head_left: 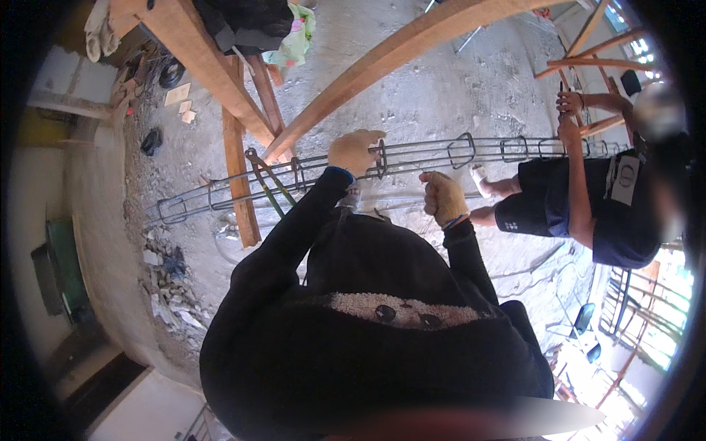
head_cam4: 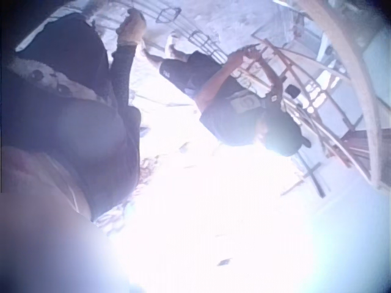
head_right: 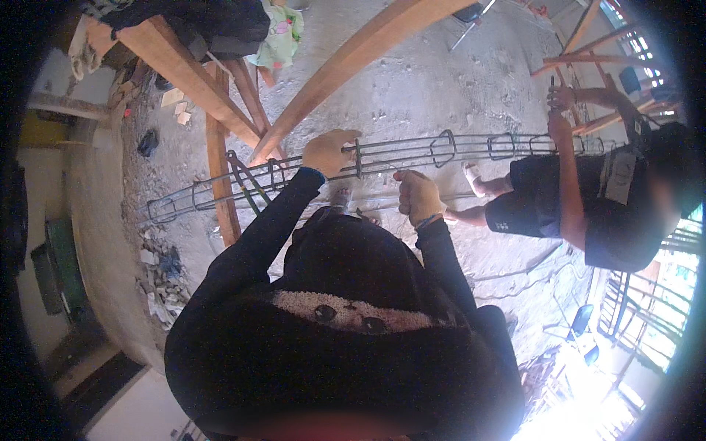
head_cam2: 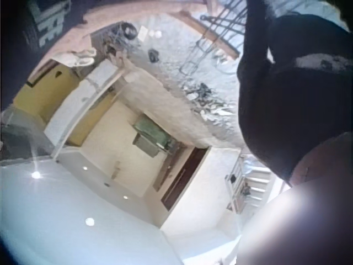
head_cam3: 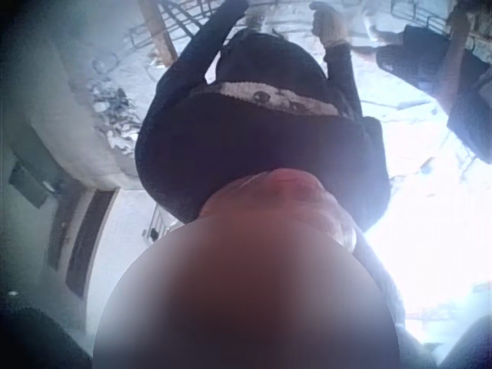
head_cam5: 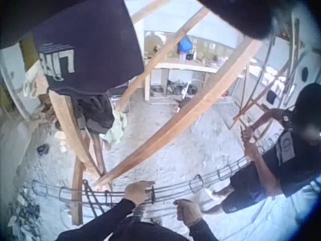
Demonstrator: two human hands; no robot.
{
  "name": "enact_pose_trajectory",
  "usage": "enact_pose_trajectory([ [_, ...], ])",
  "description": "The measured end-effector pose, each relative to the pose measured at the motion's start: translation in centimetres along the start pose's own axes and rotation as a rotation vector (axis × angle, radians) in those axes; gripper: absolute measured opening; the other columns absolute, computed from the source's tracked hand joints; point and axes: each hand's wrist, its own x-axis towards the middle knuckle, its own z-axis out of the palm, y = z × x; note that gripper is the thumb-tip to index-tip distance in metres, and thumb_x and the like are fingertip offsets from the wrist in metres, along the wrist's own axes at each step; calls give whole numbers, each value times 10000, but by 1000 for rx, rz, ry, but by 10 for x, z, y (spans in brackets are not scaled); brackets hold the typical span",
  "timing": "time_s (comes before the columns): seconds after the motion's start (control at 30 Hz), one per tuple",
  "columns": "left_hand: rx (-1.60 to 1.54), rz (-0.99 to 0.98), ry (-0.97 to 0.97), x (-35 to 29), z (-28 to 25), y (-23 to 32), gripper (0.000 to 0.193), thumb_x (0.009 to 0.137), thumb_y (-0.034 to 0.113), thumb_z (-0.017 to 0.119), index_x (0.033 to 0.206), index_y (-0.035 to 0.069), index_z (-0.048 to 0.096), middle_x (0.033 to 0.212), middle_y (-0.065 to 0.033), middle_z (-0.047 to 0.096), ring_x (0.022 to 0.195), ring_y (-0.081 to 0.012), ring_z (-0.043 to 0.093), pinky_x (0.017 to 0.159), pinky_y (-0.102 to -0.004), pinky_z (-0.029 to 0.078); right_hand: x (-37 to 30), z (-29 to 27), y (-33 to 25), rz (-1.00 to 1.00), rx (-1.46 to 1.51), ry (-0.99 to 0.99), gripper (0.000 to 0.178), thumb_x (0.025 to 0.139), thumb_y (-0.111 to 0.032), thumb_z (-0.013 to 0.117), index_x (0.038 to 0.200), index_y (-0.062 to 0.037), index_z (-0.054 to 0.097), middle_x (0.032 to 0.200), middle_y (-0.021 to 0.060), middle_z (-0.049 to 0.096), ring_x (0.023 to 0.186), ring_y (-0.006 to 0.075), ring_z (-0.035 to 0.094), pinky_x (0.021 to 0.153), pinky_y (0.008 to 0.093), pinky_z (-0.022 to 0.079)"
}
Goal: The person assembles a rebar cage by tying intersecting steel bars with wire. They use pliers to twist and secure the wire at multiple joints along the cage. Another person works nearby on a similar rebar structure.
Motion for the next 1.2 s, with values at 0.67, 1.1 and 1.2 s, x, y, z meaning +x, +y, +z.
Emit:
enact_pose_trajectory([
  [0.67, -38, 106, -27, 7, -6, -11, 399, 826, 240, 786, 1217, 162, 763, 1220, -78, 758, 1119, -305, 717, 981, -447, 557, 33, 9, 15, -13, -11, -28, 178, 1003, -210, 636, 1082, -52, 660, 640, -74, 387, 463, 64, 350, 410, 271, 255],
  [1.1, -121, 64, -137, 9, -14, -6, 494, 846, 250, 772, 1319, 124, 706, 1280, -133, 711, 1205, -305, 688, 1010, -424, 542, 5, -35, 32, -141, 359, 148, 144, 1005, -188, 639, 1074, -63, 655, 658, -65, 411, 465, 75, 336, 431, 285, 239],
  [1.2, -268, 107, -23, 12, -12, -6, 447, 860, 198, 758, 1291, 88, 710, 1224, -147, 720, 1187, -315, 685, 998, -425, 540, 0, -61, 47, -224, 540, 281, 128, 994, -183, 656, 1082, -90, 642, 649, -69, 395, 461, 85, 325, 445, 292, 249],
])
